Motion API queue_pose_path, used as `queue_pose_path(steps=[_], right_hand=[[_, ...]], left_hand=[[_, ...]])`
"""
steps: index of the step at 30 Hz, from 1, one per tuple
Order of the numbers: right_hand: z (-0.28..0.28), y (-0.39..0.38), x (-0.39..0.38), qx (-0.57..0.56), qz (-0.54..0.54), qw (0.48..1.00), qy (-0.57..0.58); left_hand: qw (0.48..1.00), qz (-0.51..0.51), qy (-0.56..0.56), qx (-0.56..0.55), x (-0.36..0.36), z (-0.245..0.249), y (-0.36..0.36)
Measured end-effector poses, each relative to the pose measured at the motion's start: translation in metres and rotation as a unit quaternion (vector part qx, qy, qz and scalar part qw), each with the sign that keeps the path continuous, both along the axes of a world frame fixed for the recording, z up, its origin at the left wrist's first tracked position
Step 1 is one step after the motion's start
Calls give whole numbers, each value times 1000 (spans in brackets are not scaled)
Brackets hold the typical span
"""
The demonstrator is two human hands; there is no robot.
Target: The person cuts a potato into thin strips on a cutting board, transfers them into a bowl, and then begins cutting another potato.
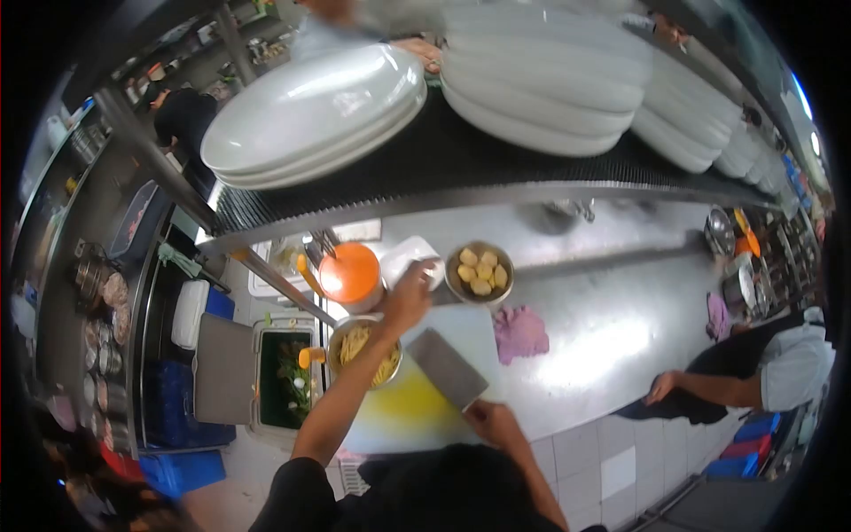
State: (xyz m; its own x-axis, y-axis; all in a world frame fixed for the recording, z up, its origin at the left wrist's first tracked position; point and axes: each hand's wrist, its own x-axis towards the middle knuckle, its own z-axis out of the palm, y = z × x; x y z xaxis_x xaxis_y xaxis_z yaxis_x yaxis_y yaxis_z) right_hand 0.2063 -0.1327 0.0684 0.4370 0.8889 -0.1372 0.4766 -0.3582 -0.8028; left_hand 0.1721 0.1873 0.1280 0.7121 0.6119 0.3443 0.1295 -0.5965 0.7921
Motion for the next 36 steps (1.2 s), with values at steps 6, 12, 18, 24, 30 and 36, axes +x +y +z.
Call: queue_pose_path(steps=[6,12,18,24,30,36], right_hand=[[12,10,-19,5,43,999,-6],[17,7,-13,-11,20,998,-57],[17,6,-7,-45,6,999,-10],[16,5,-9,-28,6,999,-19],[22,14,-8,-17,21,999,-21],[26,8,-5,-10,5,1000,-15]], left_hand=[[947,-45,236,212,107,-48,25],[882,-25,321,345,149,-102,41],[864,-24,351,361,142,-95,43],[915,-39,319,242,122,-49,31],[951,-73,299,0,114,-62,23],[958,-137,244,56,119,-71,2]])
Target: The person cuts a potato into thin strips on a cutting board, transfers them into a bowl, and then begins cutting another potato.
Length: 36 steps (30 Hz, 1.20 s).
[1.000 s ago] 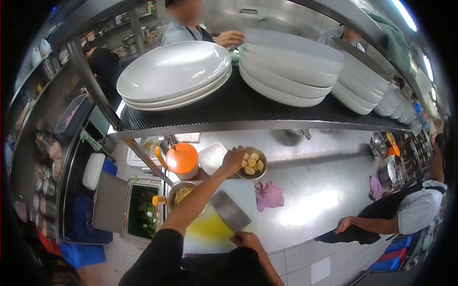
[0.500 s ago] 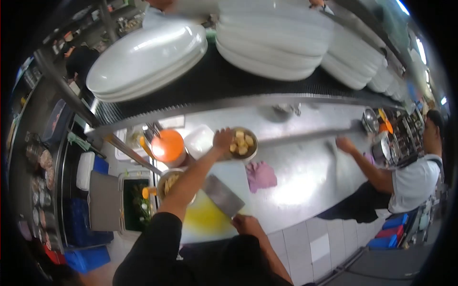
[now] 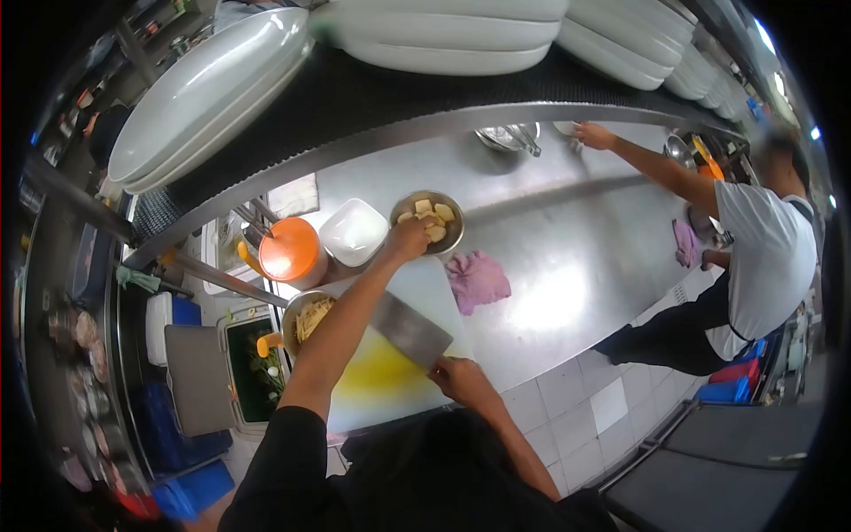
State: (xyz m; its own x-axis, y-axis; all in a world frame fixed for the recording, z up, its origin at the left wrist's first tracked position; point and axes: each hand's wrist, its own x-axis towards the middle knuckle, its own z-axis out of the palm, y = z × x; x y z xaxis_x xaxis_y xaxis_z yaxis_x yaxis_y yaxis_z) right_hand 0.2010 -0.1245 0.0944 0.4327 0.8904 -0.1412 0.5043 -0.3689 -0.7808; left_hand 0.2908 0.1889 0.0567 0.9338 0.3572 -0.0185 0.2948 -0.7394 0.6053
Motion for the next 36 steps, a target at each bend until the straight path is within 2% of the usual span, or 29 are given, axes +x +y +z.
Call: queue_pose_path(steps=[2,3,6,12,16,20,23,25,26,27,29,30,32,33,35,36], right_hand=[[4,-7,-2,-16,-7,1000,6],[7,-9,-1,-27,-11,1000,-3],[5,-14,0,-40,-24,999,-19],[10,-27,3,-48,-43,998,-18],[8,-26,5,-34,-59,998,-20],[9,-23,10,-45,-54,997,-15],[13,-19,14,-43,-63,997,-15],[11,-20,12,-14,-75,997,-26],[14,-20,12,-14,-78,997,-19],[13,-20,13,-11,-78,997,-18],[12,-22,15,-24,-83,996,5],[12,-22,15,-20,-80,997,4],[14,-22,15,-48,-70,996,5],[13,-21,15,-42,-65,997,1],[7,-21,12,-44,-41,998,-12],[3,-20,11,-39,-35,999,-14]], left_hand=[[994,-37,26,97,5,5,-7],[994,-42,27,95,9,-1,-7],[973,-83,-8,217,17,-10,-2],[973,-138,6,183,24,-12,9],[986,-94,-8,134,29,-22,4],[985,-85,12,148,29,-18,0],[992,-73,14,102,26,-2,1],[997,-58,-40,16,23,-5,3],[992,-56,-115,-16,26,-14,7],[992,-56,-113,-12,29,-24,11],[969,14,-207,-133,32,-32,11],[969,16,-209,-128,30,-24,8],[920,69,-240,-303,15,7,-5],[920,71,-246,-297,6,23,-9],[866,64,-254,-427,-19,52,-24],[844,57,-278,-456,-35,63,-34]])
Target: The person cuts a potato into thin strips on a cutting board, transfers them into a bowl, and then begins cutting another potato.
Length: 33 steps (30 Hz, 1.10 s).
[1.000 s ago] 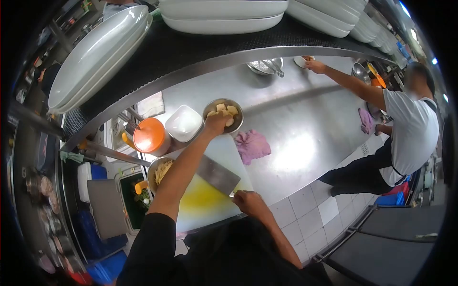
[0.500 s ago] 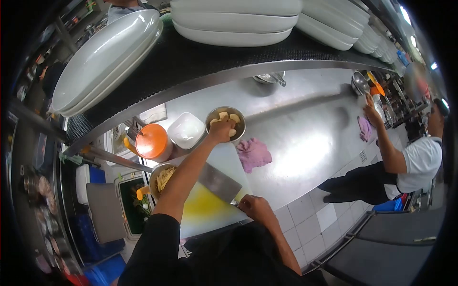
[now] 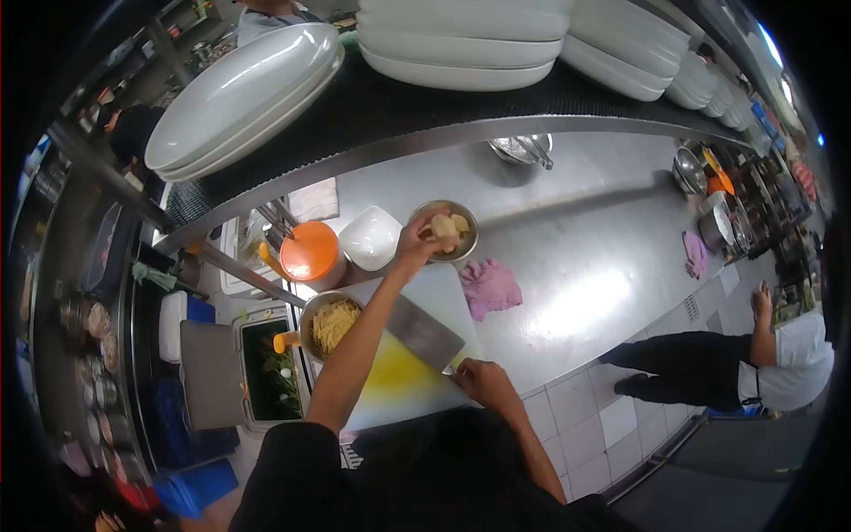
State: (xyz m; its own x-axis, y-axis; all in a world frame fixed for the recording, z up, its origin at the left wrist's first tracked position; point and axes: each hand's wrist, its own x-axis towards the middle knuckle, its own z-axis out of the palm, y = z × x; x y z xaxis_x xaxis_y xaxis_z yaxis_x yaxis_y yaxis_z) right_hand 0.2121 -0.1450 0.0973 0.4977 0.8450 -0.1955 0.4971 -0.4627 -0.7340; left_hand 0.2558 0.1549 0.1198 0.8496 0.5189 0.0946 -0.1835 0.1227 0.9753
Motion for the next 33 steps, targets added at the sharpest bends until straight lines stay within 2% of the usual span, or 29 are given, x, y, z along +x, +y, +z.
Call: queue_pose_path(steps=[4,6,10,15,16,17,18,19,20,21,23,24,26,27,28,29,30,31,32,33], right_hand=[[-10,1,-6,13,16,1000,2],[-11,0,-7,14,26,1000,9],[-12,7,-4,-9,57,998,-16],[-7,10,-4,2,76,997,-26],[-5,12,-3,3,70,997,-38],[-3,12,-5,3,63,997,-50],[0,10,-9,0,64,997,-53],[3,11,-11,-3,57,997,-46],[6,13,-13,-6,51,998,-39],[10,12,-22,-9,58,997,-42],[17,14,-36,106,25,994,-32],[25,18,-39,104,30,993,-40],[55,23,-49,242,-27,965,-101],[90,29,-52,286,-59,940,-175],[134,33,-53,341,-75,907,-235],[183,32,-54,419,-58,851,-312],[224,27,-57,508,-51,777,-367],[242,19,-59,577,-81,709,-398],[232,0,-60,608,-137,770,-136],[260,17,-57,543,-94,790,-269]], left_hand=[[986,-2,-20,-163,-97,10,-47],[980,25,26,-193,-151,12,-85],[951,99,226,-186,-246,-26,-138],[927,153,243,-241,-296,-56,-151],[949,186,253,-19,-292,-58,-150],[923,209,251,204,-289,-61,-150],[924,210,249,200,-287,-68,-150],[891,205,216,343,-281,-77,-144],[837,197,180,477,-277,-85,-139],[838,203,181,473,-279,-91,-140],[846,134,159,491,-278,-103,-140],[847,141,155,488,-277,-101,-139],[845,127,131,503,-278,-93,-141],[850,118,130,496,-281,-95,-145],[852,124,130,492,-283,-97,-146],[850,133,125,494,-279,-101,-140],[852,128,120,493,-281,-108,-137],[854,118,119,492,-282,-108,-138],[845,119,133,504,-279,-106,-136],[836,119,149,514,-281,-107,-139]])
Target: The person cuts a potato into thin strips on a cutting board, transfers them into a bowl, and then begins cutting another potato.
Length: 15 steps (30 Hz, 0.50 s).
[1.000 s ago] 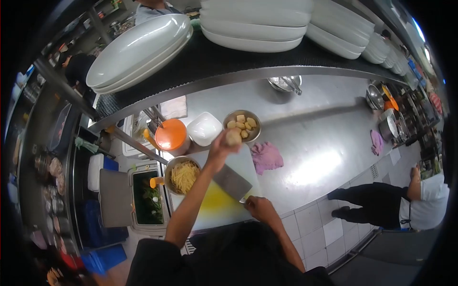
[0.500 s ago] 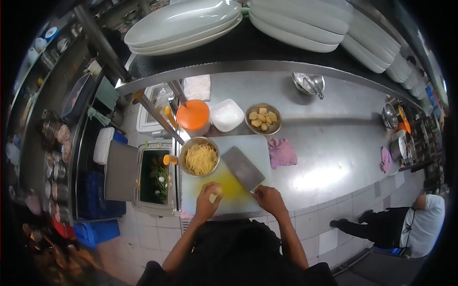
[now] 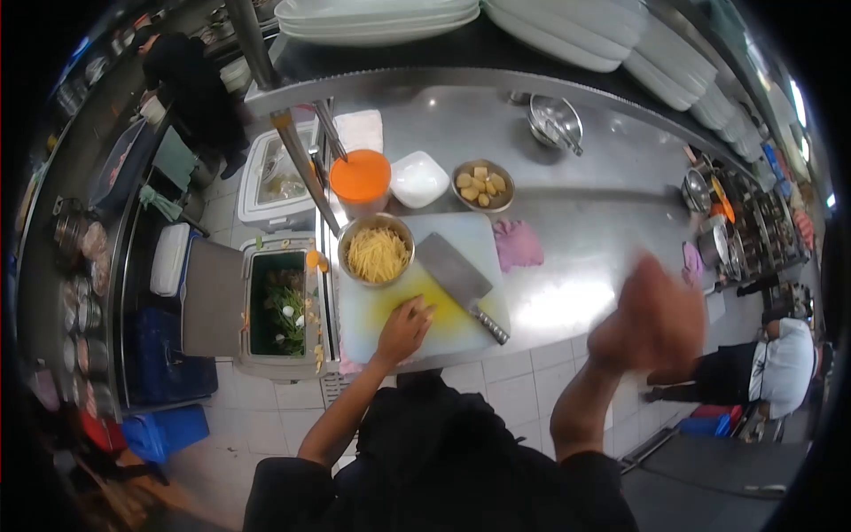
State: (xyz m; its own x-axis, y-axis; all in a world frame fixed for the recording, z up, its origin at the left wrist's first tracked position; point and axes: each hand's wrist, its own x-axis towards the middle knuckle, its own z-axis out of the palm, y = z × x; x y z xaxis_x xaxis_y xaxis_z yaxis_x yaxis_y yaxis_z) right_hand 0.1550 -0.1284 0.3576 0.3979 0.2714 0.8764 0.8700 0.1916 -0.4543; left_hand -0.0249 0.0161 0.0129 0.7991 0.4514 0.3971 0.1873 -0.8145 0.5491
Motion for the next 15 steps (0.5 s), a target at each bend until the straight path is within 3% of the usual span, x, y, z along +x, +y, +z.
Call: queue_pose_path(steps=[1,2,4,6,9,10,11,13,15], right_hand=[[28,17,2,-89,-52,988,-117],[23,17,-7,-90,-58,988,-114],[5,28,-11,-109,0,992,-58],[-45,29,-15,-143,-11,990,2],[-152,13,-22,-310,13,929,200],[-182,3,-33,-375,43,891,254],[-219,-10,-40,-403,145,863,269],[-255,-27,-67,-529,277,731,332],[-292,-40,-85,-584,336,644,361]], left_hand=[[1000,-6,5,-4,-4,-3,-8],[1000,17,-16,-20,-5,-4,-10],[997,41,-55,-23,5,2,5],[995,62,-74,-21,-4,3,-2],[988,106,-105,-46,-9,4,-3],[985,122,-110,-45,-16,3,-4],[977,164,-128,-47,-27,0,-9],[954,246,-156,-62,-61,-9,-24],[941,284,-178,-57,-114,-25,-34]])
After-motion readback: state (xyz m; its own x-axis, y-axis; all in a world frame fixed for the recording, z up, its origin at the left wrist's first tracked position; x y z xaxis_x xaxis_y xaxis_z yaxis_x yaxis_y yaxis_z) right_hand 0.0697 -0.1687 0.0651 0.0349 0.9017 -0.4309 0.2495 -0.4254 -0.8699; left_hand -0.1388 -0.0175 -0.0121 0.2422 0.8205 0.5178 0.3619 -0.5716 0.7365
